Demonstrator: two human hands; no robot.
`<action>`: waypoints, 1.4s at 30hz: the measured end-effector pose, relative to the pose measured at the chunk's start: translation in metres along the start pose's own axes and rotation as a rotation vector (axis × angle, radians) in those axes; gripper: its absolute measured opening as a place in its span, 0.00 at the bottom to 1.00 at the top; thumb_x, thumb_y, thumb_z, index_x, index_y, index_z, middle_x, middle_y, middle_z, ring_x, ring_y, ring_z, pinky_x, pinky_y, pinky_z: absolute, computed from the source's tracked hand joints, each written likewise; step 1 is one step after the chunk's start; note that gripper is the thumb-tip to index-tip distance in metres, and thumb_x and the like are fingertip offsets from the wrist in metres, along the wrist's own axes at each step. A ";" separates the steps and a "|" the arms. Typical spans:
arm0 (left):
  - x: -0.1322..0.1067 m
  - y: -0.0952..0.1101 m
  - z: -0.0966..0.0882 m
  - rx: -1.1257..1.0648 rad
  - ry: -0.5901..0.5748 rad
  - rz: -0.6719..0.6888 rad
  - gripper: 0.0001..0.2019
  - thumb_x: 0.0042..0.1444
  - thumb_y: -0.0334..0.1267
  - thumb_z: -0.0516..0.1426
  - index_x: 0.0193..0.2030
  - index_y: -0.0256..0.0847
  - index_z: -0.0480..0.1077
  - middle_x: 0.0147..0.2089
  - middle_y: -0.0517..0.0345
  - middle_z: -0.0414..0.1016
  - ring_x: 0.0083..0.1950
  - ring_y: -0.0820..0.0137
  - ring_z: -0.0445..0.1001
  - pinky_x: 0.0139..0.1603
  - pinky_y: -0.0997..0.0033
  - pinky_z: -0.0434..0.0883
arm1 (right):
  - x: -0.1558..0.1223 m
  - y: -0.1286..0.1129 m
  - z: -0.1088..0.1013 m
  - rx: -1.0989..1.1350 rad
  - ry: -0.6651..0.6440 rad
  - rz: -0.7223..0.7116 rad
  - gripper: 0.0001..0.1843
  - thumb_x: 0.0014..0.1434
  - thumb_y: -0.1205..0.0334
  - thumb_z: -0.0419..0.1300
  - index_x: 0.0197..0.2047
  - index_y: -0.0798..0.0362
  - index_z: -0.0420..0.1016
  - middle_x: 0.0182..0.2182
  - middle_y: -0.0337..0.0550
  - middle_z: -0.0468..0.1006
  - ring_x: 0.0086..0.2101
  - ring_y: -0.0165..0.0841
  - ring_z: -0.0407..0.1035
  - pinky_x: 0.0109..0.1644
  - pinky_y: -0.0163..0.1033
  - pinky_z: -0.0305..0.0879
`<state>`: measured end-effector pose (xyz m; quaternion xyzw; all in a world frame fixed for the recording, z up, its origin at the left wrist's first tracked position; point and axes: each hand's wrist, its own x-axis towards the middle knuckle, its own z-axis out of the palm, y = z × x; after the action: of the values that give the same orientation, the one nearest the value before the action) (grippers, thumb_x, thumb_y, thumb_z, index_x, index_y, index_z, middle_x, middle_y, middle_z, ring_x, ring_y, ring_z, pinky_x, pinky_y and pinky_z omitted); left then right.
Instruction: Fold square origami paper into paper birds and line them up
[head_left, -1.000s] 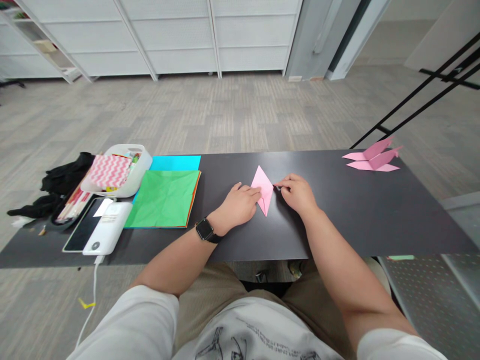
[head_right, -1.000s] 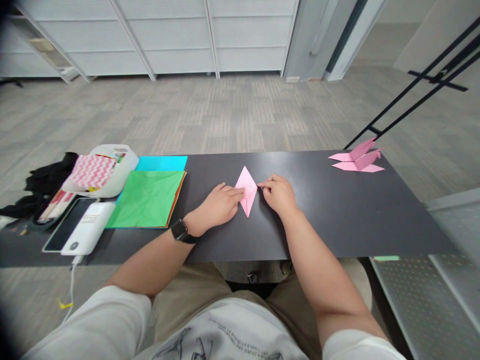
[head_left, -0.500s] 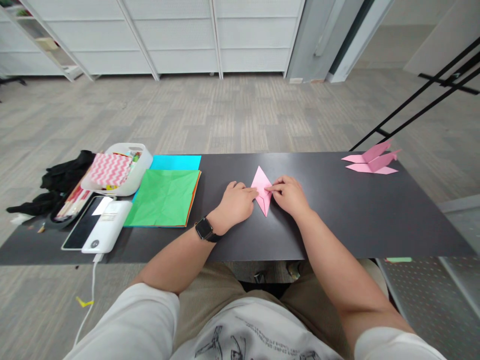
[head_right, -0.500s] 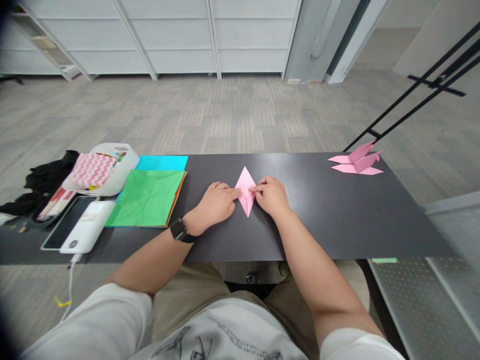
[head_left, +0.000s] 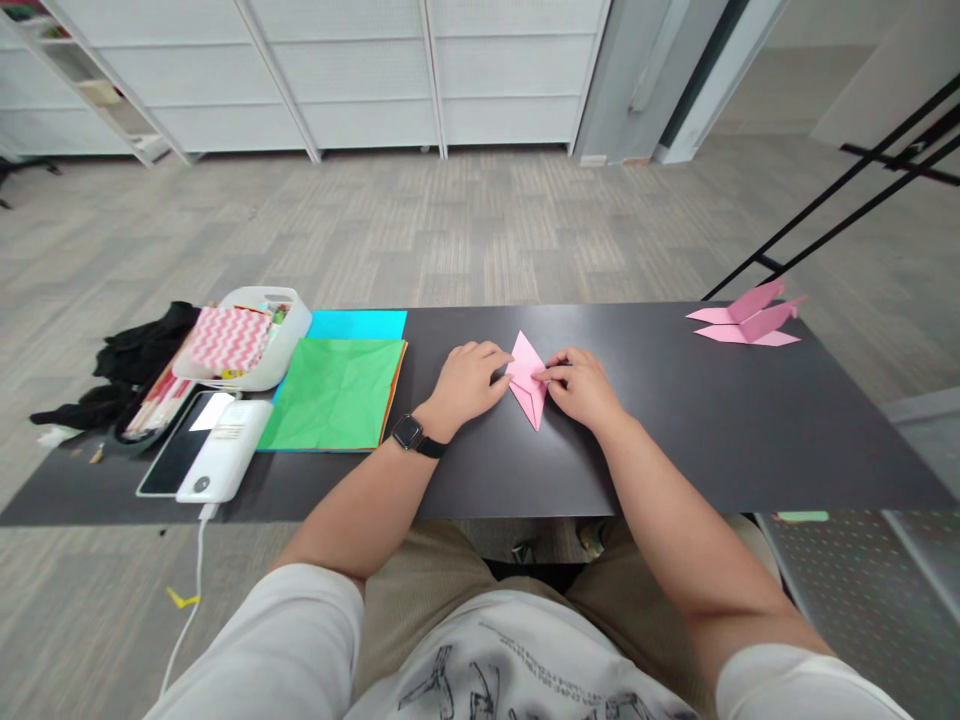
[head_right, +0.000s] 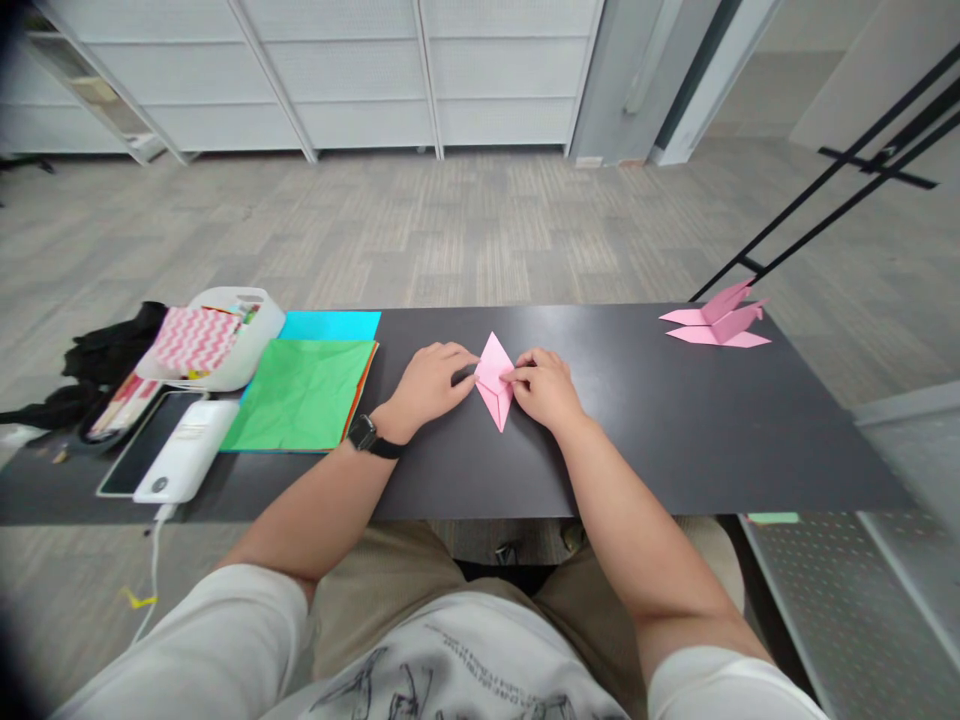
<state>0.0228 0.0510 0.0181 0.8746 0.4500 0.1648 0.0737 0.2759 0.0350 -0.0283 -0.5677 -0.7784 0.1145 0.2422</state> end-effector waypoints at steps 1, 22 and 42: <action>0.000 -0.001 0.002 -0.027 -0.012 0.038 0.15 0.71 0.47 0.59 0.59 0.47 0.80 0.59 0.52 0.81 0.56 0.57 0.76 0.60 0.54 0.71 | 0.000 0.000 0.001 0.001 -0.001 -0.002 0.17 0.66 0.67 0.63 0.47 0.37 0.91 0.50 0.48 0.79 0.52 0.45 0.69 0.61 0.56 0.64; 0.008 -0.004 0.023 -0.087 -0.038 -0.015 0.10 0.70 0.46 0.61 0.46 0.45 0.83 0.55 0.53 0.81 0.54 0.59 0.75 0.61 0.53 0.70 | 0.002 0.006 -0.010 0.107 0.098 0.004 0.17 0.64 0.68 0.59 0.45 0.44 0.89 0.48 0.48 0.82 0.53 0.44 0.74 0.64 0.55 0.67; 0.017 0.000 0.030 -0.105 0.041 -0.150 0.12 0.71 0.35 0.57 0.57 0.49 0.77 0.54 0.53 0.80 0.56 0.57 0.75 0.64 0.51 0.68 | 0.005 -0.001 0.002 0.002 -0.018 -0.019 0.12 0.67 0.55 0.69 0.52 0.40 0.88 0.46 0.47 0.82 0.49 0.45 0.72 0.56 0.52 0.63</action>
<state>0.0424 0.0654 -0.0066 0.8298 0.5064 0.2003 0.1223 0.2735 0.0396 -0.0281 -0.5589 -0.7858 0.1180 0.2371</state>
